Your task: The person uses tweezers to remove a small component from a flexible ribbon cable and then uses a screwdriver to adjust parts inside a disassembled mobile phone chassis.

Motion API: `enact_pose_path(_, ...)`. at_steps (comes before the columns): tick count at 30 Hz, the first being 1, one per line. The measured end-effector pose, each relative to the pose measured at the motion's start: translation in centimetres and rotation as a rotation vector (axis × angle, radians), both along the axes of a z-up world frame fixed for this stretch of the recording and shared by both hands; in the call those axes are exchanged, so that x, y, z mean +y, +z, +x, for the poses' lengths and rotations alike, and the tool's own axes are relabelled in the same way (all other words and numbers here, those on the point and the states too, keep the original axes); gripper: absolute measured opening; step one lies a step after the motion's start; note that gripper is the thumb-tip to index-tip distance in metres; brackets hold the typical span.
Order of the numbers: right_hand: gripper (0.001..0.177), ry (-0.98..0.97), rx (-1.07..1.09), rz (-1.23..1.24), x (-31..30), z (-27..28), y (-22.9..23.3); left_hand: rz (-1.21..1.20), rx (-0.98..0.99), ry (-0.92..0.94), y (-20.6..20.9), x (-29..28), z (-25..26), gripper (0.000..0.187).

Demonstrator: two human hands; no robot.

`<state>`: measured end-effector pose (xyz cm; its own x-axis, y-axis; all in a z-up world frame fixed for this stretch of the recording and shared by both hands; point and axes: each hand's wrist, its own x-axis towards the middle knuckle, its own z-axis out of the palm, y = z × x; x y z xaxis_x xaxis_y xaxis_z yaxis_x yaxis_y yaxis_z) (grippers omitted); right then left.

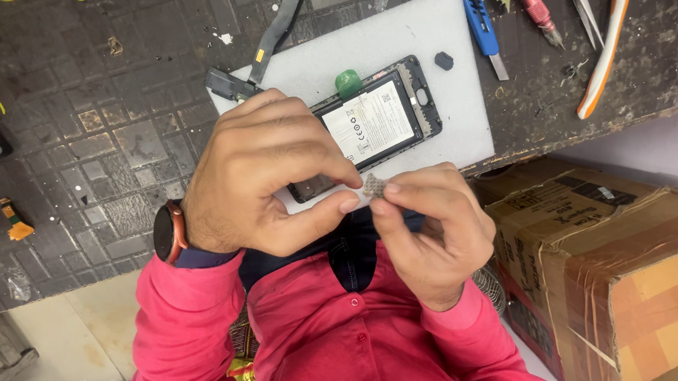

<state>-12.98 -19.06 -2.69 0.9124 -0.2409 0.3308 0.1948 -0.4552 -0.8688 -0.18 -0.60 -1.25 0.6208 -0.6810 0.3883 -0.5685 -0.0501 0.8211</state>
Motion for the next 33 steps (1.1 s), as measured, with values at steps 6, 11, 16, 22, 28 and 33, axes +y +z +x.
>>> enact_pose_path(6, 0.023, -0.117, 0.011, -0.25, -1.9, 1.0, -0.2, 0.023, -0.025, 0.072, 0.0, -0.2, -0.1, 0.013)
enact_pose_path(11, 0.023, -0.187, 0.091, -0.385, -3.4, 2.0, -0.2, 0.041, -0.038, 0.112, -0.3, -0.2, -0.3, 0.013)
enact_pose_path(16, 0.02, -0.119, 0.096, -0.462, -4.1, 3.3, 0.3, 0.029, -0.006, 0.12, -0.3, -0.2, -0.3, 0.013)
enact_pose_path(22, 0.02, -0.055, 0.099, -0.524, -4.2, 4.4, 0.7, 0.032, 0.008, 0.117, -0.1, -0.1, -0.2, 0.016)
enact_pose_path(28, 0.023, -0.06, 0.096, -0.573, -3.6, 4.8, 1.1, 0.032, 0.005, 0.111, 0.0, -0.1, -0.1, 0.015)
enact_pose_path(33, 0.024, -0.047, 0.132, -0.607, -3.3, 4.9, 1.8, 0.037, -0.005, 0.097, 0.0, -0.1, 0.0, 0.015)
